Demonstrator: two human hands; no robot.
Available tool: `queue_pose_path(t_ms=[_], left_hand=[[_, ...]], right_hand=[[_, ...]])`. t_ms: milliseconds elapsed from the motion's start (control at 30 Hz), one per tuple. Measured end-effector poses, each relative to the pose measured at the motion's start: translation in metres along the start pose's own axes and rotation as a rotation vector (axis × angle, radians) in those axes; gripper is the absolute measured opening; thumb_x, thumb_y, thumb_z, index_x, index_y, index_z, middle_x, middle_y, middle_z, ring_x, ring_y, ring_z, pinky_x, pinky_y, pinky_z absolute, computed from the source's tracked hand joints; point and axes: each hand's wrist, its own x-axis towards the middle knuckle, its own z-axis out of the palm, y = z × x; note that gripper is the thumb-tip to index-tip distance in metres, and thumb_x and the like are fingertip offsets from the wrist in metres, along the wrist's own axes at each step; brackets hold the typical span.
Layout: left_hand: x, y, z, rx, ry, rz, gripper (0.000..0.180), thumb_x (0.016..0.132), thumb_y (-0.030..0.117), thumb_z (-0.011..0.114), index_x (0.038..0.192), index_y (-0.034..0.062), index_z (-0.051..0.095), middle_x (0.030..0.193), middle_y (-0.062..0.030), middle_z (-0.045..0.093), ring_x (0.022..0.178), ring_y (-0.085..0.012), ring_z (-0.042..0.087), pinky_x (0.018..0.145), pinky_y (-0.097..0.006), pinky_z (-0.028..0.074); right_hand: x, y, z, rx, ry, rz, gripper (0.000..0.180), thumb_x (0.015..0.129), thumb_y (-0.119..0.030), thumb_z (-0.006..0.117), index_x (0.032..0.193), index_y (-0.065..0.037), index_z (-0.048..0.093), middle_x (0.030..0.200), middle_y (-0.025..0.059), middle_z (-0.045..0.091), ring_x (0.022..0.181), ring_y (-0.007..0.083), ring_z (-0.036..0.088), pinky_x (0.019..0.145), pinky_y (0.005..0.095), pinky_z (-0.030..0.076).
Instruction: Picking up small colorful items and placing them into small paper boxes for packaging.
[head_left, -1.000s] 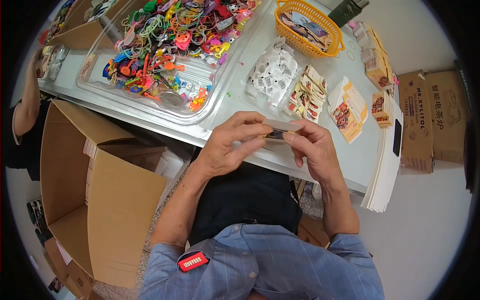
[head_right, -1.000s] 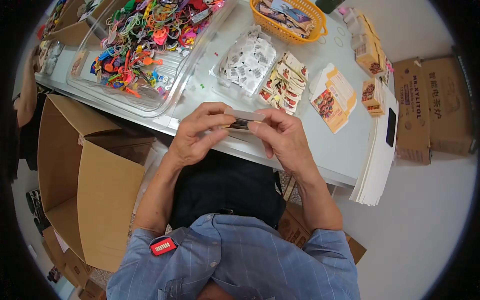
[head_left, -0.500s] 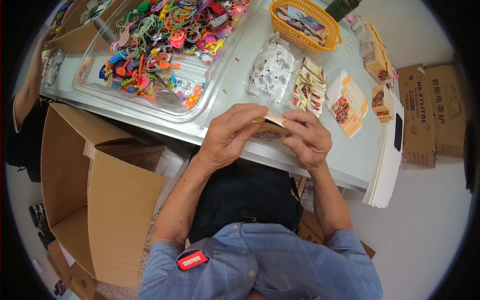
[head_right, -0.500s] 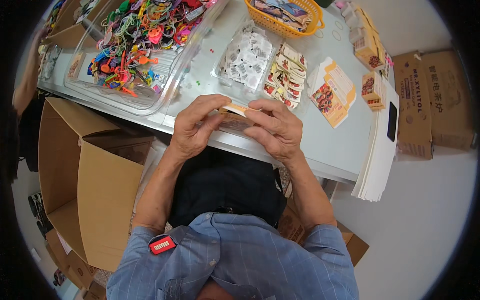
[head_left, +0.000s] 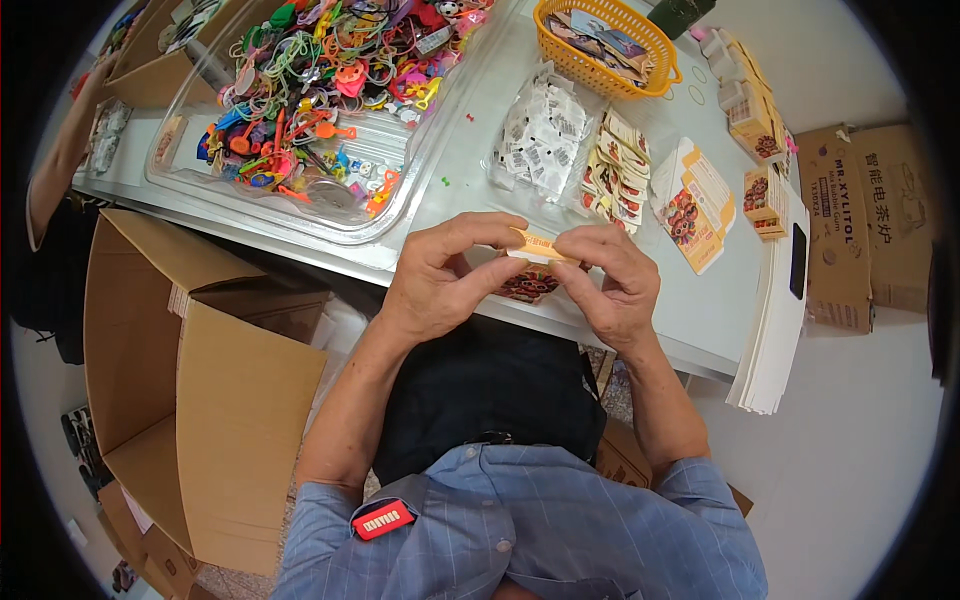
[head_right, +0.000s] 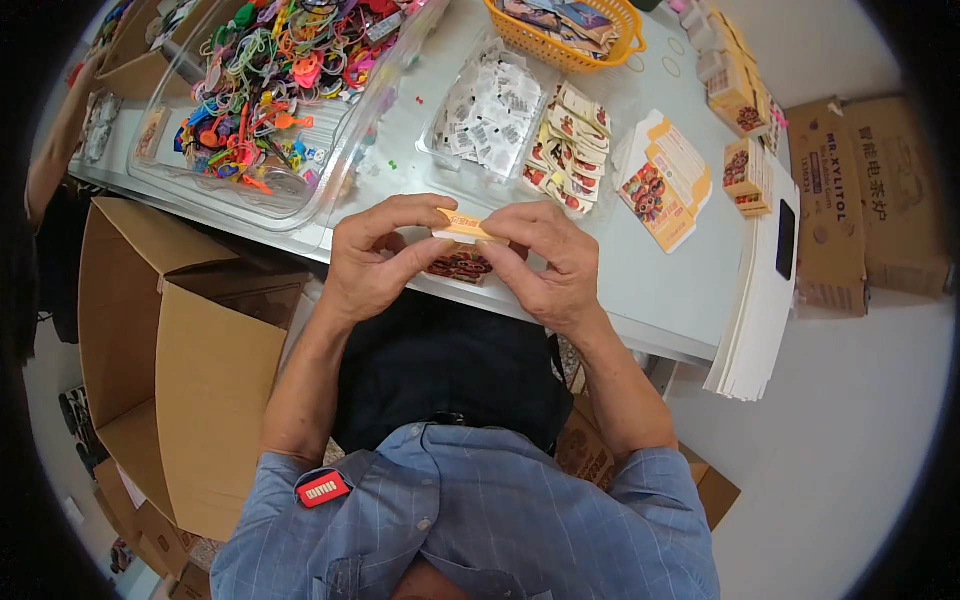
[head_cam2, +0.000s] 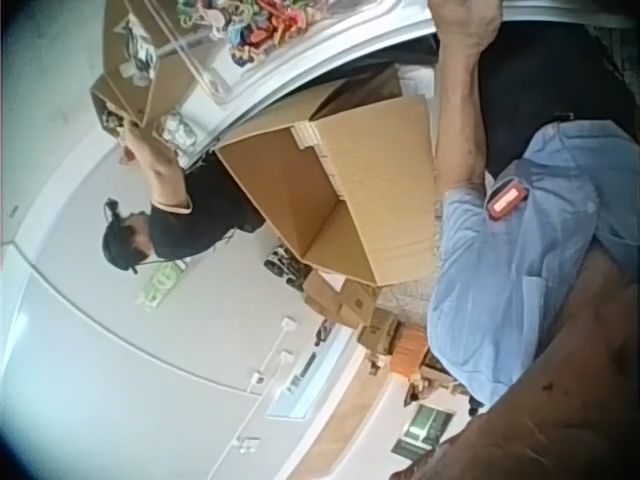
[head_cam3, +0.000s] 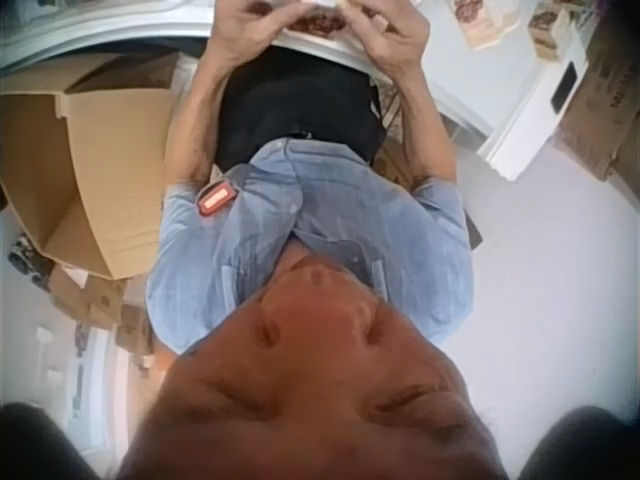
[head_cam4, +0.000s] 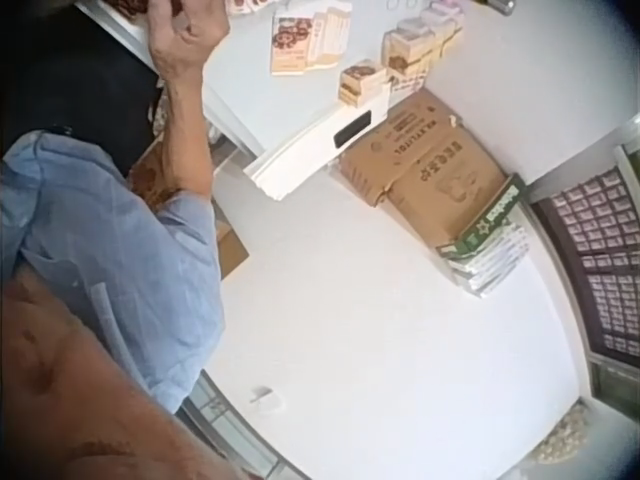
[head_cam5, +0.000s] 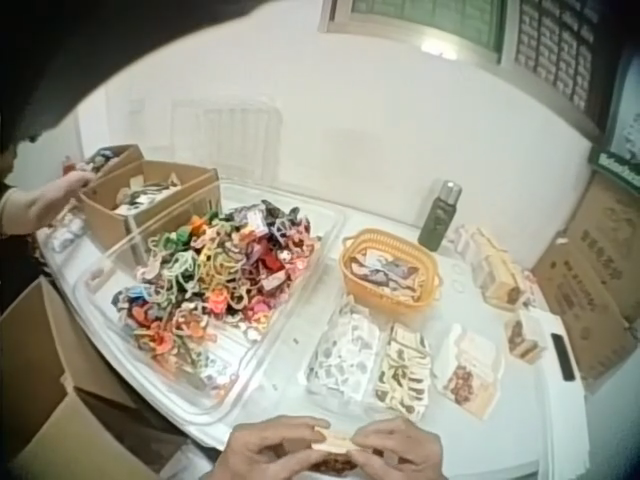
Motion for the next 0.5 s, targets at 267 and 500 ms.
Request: queue_pose_path(t_ms=[267,500], left_hand=[[0.007,0.013,-0.002,-0.158,-0.046,-0.184,0.022,0.094,0.007,0.07,0.115,-0.0007,0.07,0.112,-0.0091,0.069,0.089,-0.0134,0.07,0.068,-0.023,0.059],[0.012,0.011,-0.004,-0.157,-0.072,-0.22,0.022,0.096,0.007,0.068,0.116,-0.0012,0.07,0.109,-0.0089,0.067,0.09,-0.0143,0.069,0.064,-0.024,0.061]], right_hand=[[-0.001,-0.011,0.003,0.062,0.009,0.078,0.017,0.085,0.007,0.073,0.101,0.001,0.072,0.099,0.0094,0.069,0.083,0.013,0.062,0.07,0.0243,0.049],[0.002,-0.02,0.007,0.195,0.066,0.279,0.008,0.092,0.004,0.067,0.097,0.001,0.072,0.095,0.0049,0.066,0.07,0.0071,0.056,0.055,0.0212,0.043]])
